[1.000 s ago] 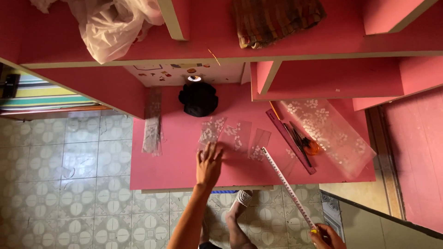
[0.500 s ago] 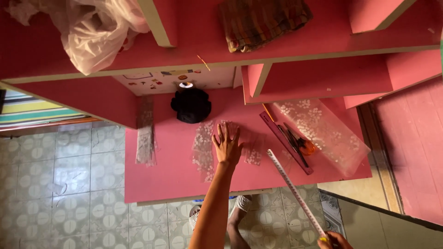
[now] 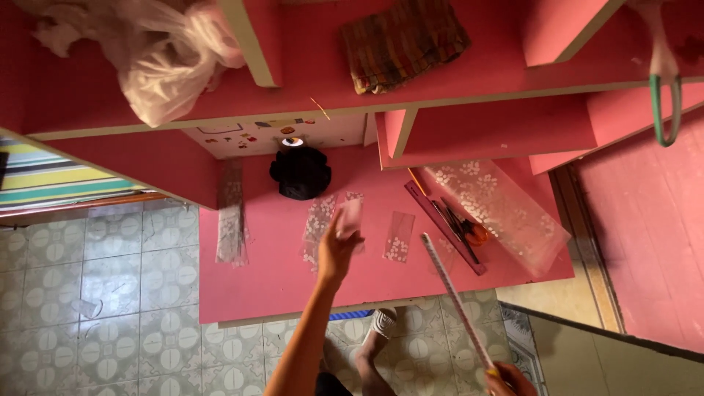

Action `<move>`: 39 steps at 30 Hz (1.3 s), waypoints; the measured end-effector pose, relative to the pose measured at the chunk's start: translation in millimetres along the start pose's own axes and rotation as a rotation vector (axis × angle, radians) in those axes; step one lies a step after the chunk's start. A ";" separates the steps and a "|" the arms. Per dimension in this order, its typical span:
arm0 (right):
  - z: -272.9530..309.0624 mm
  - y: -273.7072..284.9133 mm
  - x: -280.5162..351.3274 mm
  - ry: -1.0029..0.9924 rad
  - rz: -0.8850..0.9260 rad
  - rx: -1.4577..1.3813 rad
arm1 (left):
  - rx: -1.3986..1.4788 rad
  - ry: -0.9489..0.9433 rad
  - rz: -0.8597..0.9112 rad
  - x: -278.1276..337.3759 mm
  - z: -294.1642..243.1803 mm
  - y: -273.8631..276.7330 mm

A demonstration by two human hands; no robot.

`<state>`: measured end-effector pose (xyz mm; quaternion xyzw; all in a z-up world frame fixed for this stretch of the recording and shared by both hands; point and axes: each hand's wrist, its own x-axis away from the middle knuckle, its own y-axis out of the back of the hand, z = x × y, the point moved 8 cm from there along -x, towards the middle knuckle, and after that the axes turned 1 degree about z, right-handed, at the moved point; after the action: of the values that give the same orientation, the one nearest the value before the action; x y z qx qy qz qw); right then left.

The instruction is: Applying decorative floral stickers to a glass door, involving measuring, spraying water, and using a squeegee to smooth them out.

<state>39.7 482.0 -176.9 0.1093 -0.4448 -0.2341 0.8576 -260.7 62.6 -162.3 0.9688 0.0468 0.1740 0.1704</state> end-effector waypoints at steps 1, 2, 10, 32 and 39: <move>30.9 -12.4 18.5 0.031 0.012 0.059 | 0.415 0.050 0.025 10.9 -0.7 7.5; 61.8 -24.1 37.8 0.063 0.024 0.122 | 0.832 0.099 0.049 23.6 -2.1 13.7; 147.7 -123.6 50.2 0.194 0.426 0.127 | 1.046 0.090 -0.038 72.0 -59.5 103.6; 227.2 -268.6 292.9 0.504 0.754 -0.018 | 1.245 -0.264 0.166 145.2 -239.7 277.5; 217.2 -271.3 320.6 0.494 0.717 -0.061 | 1.245 -0.271 0.159 155.6 -242.0 291.3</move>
<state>-61.0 91.5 70.0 -0.0250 -0.2288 0.0986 0.9681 -191.5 -111.3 201.9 0.9002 0.0451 0.0022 -0.4331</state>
